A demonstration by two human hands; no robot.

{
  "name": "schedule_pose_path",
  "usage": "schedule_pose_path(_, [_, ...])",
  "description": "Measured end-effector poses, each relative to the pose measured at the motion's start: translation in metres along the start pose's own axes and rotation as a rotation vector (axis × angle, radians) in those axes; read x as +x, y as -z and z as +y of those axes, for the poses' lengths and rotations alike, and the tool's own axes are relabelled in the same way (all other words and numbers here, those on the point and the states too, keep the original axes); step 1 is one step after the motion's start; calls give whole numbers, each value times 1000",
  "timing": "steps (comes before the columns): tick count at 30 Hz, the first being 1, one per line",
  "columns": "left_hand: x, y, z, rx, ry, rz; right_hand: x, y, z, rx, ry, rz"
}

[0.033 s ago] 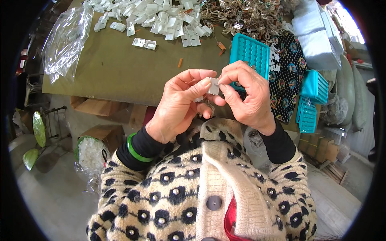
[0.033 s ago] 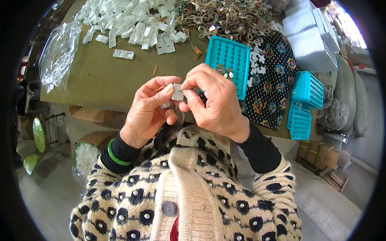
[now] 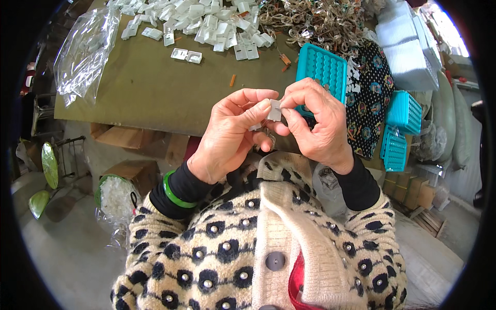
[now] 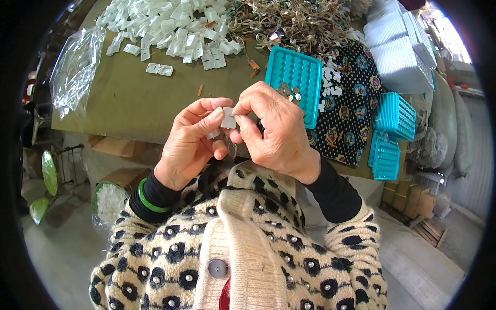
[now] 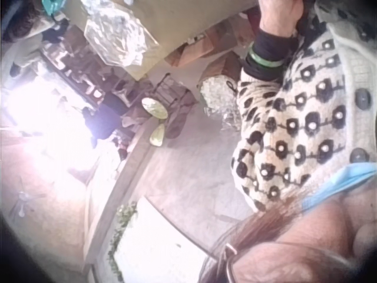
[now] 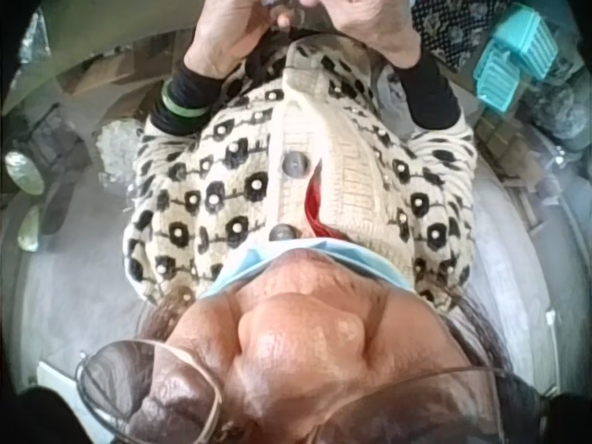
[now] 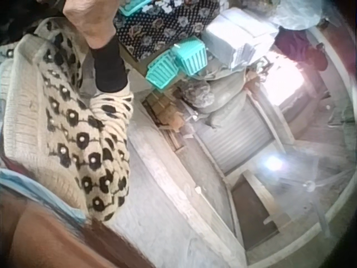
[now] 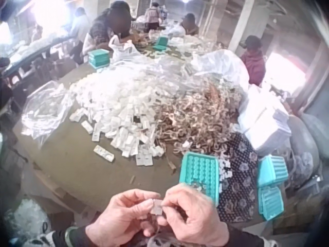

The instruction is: The person assembles small white plastic housings with metal contacts and wires. They repeatedly pick a housing, insert a contact, and attach a wire, then place the finished unit on the table. The process is repeated for multiple units throughout the clip.

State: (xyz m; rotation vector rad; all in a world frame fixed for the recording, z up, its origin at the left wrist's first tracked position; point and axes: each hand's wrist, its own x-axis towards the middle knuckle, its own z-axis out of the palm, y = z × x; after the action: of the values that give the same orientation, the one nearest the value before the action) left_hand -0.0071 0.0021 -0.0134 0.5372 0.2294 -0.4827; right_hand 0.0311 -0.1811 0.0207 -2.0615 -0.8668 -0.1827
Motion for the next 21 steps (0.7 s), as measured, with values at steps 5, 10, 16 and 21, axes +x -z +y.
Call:
schedule_pose_path(5, [0,4,0,21,-19,9,5,-9,-4,-12,-6,-18])
schedule_pose_path(10, [-2,7,4,51,-64,0,15,-9,-11,-41,-29,-106])
schedule_pose_path(16, [-4,9,21,-79,25,-5,57,8,12,-119,46,-180])
schedule_pose_path(21, [-2,14,26,-17,3,16,101,-6,40,-349,127,-174])
